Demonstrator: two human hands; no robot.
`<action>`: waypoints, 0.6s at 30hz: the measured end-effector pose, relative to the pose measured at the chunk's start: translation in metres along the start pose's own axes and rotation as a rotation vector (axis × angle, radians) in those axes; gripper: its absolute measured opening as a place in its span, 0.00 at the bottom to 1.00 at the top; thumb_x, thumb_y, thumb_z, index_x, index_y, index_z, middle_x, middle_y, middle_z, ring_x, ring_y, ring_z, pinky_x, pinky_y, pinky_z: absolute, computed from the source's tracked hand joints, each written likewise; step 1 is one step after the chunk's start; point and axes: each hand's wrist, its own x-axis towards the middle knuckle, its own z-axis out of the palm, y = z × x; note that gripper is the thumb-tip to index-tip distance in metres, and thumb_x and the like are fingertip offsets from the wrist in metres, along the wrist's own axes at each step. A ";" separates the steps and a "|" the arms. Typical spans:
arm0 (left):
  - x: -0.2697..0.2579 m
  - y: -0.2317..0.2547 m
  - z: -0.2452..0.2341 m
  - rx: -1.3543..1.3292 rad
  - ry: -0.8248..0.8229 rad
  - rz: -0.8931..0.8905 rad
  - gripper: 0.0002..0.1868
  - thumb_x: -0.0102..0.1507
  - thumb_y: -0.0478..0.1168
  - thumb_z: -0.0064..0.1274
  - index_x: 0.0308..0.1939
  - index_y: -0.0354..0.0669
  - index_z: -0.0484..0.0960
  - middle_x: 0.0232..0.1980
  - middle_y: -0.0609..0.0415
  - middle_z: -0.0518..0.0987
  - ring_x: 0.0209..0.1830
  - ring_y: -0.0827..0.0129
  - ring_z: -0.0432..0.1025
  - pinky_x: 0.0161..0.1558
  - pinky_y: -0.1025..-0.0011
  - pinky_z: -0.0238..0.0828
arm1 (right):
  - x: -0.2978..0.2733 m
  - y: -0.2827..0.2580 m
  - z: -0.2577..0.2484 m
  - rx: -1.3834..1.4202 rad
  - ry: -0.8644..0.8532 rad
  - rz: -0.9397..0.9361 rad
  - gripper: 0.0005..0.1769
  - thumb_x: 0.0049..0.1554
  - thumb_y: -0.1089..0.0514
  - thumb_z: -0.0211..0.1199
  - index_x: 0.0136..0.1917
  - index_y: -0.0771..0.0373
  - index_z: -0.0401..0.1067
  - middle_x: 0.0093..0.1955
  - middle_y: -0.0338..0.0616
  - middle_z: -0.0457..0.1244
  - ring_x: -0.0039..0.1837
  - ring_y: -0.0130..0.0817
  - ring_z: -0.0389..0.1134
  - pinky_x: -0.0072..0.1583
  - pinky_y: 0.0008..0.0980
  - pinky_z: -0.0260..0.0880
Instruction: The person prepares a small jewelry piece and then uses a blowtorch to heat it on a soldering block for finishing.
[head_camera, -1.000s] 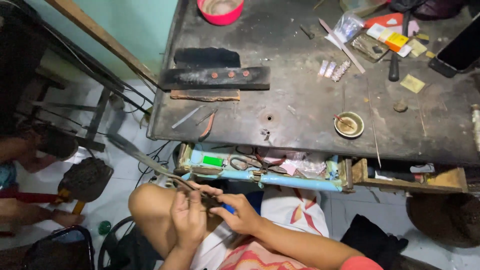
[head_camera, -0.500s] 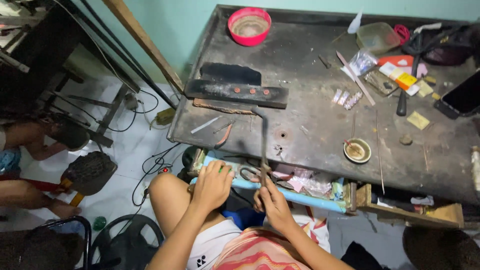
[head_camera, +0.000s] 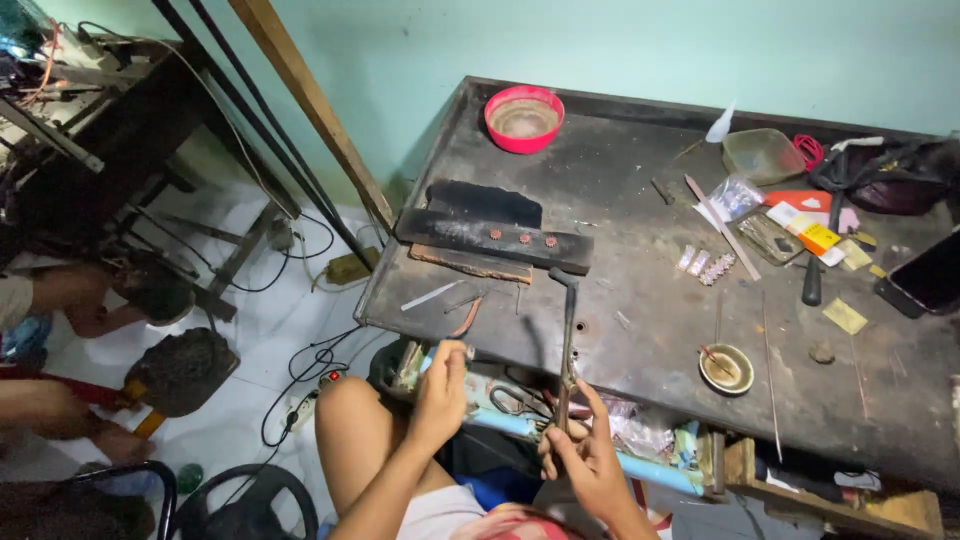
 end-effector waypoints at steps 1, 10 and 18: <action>0.005 0.019 0.001 0.002 0.002 0.001 0.15 0.73 0.50 0.33 0.48 0.49 0.75 0.24 0.59 0.64 0.24 0.70 0.61 0.34 0.66 0.60 | 0.003 0.003 0.002 0.002 -0.002 -0.001 0.43 0.62 0.63 0.54 0.82 0.46 0.37 0.38 0.57 0.66 0.28 0.36 0.63 0.35 0.38 0.77; 0.062 0.082 0.042 -1.167 -0.321 -0.696 0.25 0.72 0.66 0.38 0.39 0.51 0.71 0.25 0.64 0.58 0.18 0.81 0.49 0.17 0.83 0.36 | 0.011 0.001 0.029 -0.046 -0.080 0.026 0.43 0.64 0.61 0.48 0.83 0.44 0.30 0.26 0.50 0.55 0.23 0.37 0.60 0.30 0.34 0.77; 0.088 0.109 0.057 -0.978 -0.313 -0.794 0.24 0.64 0.60 0.39 0.15 0.59 0.59 0.14 0.67 0.57 0.09 0.79 0.47 0.16 0.78 0.31 | 0.023 -0.015 0.046 -0.039 -0.131 0.088 0.47 0.65 0.60 0.46 0.83 0.39 0.20 0.24 0.51 0.54 0.24 0.40 0.63 0.35 0.39 0.82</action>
